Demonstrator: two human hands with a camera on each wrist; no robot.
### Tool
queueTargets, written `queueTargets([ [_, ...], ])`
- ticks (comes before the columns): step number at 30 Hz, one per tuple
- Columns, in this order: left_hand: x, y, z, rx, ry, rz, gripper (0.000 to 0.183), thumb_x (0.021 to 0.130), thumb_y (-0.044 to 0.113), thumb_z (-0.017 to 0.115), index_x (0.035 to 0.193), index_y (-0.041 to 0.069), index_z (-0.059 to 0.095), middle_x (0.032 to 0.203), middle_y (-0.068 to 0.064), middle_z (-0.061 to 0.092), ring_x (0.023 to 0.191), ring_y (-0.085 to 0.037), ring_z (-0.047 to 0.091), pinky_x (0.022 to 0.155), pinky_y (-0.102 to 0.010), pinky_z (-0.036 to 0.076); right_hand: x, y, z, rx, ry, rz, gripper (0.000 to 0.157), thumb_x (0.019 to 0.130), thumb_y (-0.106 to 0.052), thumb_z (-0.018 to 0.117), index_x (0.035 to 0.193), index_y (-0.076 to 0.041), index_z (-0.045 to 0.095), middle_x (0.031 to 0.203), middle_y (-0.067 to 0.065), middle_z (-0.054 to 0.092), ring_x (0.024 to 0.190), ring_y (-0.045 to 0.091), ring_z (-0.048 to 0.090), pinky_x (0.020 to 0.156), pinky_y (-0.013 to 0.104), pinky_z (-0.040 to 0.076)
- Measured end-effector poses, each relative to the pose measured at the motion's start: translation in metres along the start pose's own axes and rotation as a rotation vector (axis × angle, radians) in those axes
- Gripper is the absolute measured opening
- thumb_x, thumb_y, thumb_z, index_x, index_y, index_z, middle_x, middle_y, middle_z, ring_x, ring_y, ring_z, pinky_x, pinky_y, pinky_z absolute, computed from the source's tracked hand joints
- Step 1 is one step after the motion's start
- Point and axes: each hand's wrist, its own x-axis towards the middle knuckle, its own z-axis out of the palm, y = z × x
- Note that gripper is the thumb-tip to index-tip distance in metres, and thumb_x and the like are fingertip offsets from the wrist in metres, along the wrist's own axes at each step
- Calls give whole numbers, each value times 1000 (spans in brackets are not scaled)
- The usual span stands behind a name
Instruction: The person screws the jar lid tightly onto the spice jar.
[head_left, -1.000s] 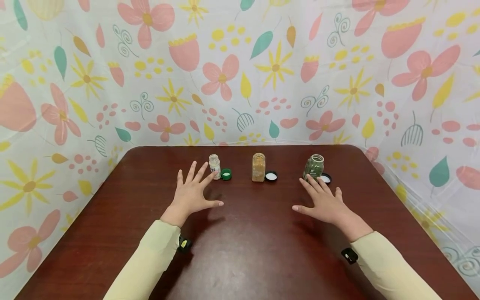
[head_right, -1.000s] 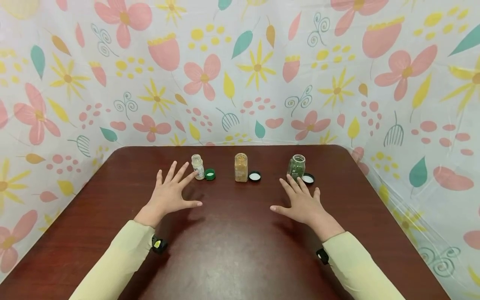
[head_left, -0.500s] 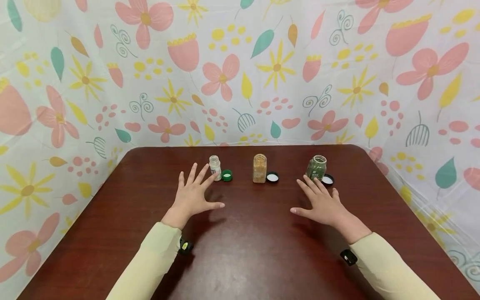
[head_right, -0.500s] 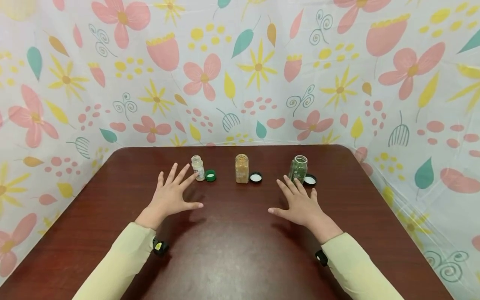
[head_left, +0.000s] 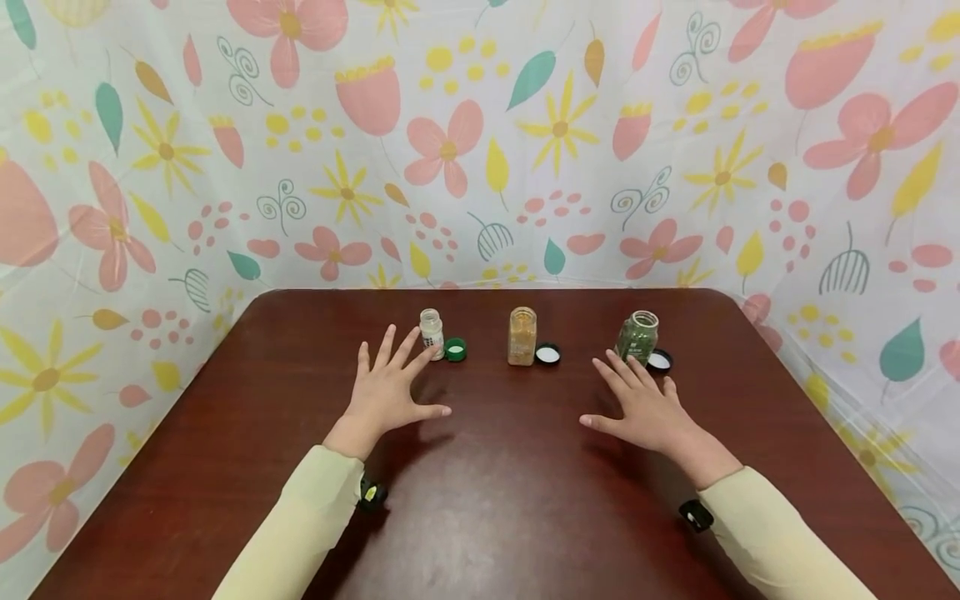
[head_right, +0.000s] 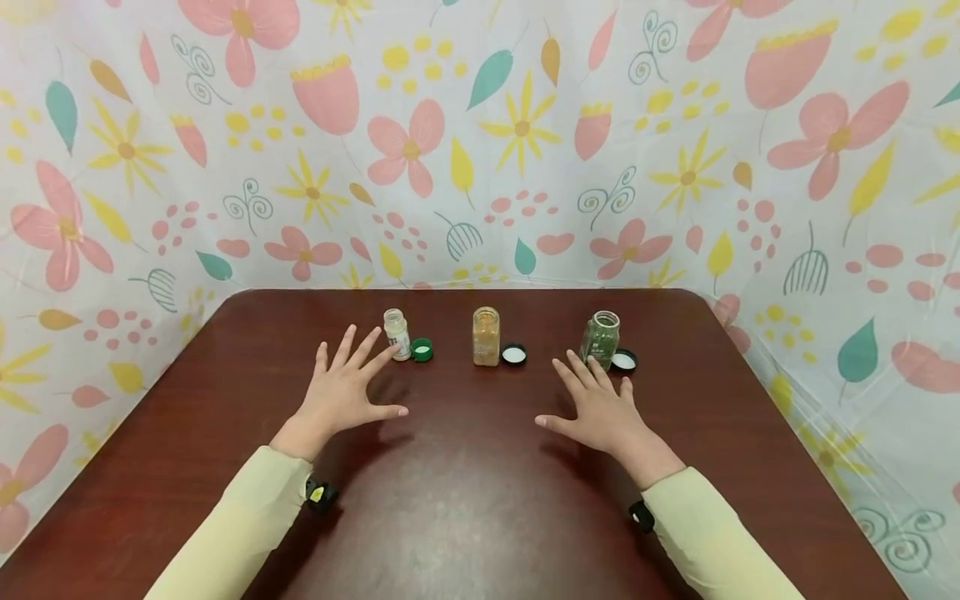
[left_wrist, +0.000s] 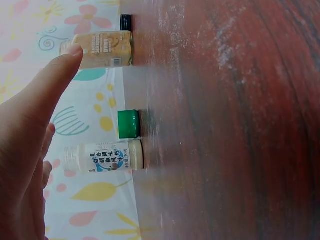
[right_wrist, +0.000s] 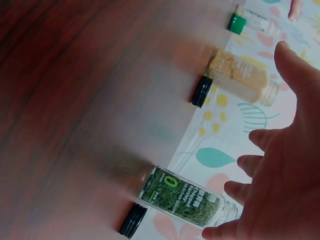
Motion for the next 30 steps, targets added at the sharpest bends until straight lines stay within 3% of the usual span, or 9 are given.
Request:
queueTargets([
  [15, 3, 0, -1, 3, 5, -1, 100, 78, 78, 70, 161, 36, 33, 175, -3, 15, 163, -37, 1, 125, -70, 6, 4, 1, 2, -17, 6, -13, 95, 91, -66, 65, 162, -12, 31, 170, 19, 23, 153, 52, 21, 109, 86, 18],
  [30, 3, 5, -3, -9, -5, 2, 100, 79, 77, 70, 161, 36, 32, 175, -2, 12, 163, -37, 1, 126, -70, 3, 0, 3, -1, -1, 64, -37, 90, 92, -63, 65, 160, -12, 34, 169, 19, 27, 153, 50, 24, 110, 82, 24],
])
